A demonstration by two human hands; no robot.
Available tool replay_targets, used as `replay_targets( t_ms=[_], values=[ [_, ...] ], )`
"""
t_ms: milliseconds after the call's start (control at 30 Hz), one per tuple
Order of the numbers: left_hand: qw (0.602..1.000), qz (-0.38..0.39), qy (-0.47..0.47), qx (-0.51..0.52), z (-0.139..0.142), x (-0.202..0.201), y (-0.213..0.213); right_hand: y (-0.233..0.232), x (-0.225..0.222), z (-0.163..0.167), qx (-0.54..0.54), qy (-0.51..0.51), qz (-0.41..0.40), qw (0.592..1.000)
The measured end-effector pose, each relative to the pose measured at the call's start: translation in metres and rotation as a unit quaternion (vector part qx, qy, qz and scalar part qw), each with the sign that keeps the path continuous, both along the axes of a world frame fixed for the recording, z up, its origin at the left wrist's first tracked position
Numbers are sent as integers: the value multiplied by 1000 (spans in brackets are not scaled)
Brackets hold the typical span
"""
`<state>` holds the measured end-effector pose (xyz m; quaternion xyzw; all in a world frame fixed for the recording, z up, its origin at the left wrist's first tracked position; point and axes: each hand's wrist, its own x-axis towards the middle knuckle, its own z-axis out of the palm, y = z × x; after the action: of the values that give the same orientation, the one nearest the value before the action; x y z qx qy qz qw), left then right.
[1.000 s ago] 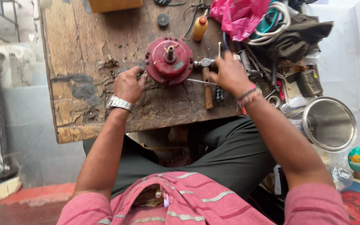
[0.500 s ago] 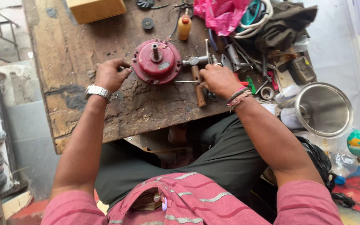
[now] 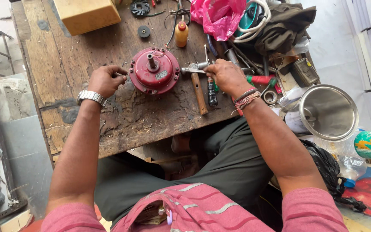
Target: The person uses a screwdriver and hammer to pry and strike a red cylindrical electrical component on a wooden workbench. They repeatedly tap the component, pry at its edges, and eventually separate the housing to reveal internal wiring and a rotor.
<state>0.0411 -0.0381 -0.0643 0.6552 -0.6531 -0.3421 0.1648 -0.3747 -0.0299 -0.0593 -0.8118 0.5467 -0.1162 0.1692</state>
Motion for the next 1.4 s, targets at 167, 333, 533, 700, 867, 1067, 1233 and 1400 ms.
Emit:
replay_targets(
  t_ms=[167,333,533,700,867,1067,1233,1400],
  values=[
    [999,12,52,14,-4,-1,3,8,18,19,84,-14,-43,995],
    [996,24,79,38,-5,-1,4,12,26,23,121,-23,-65,990],
    [995,60,56,58,0,-7,4,10,25,10,121,-67,-66,988],
    [993,89,24,73,7,-12,-2,6,20,7,143,-93,-59,983],
    [996,75,-11,55,3,-13,-5,9,24,-3,154,-84,-73,982],
    [991,11,-133,-23,9,-14,-8,10,40,-4,11,-109,-15,994],
    [899,-184,-378,-123,25,-46,-17,19,81,5,-210,245,95,942],
    [903,-203,-377,-27,36,-45,-17,12,76,13,-161,128,77,976]
  ],
)
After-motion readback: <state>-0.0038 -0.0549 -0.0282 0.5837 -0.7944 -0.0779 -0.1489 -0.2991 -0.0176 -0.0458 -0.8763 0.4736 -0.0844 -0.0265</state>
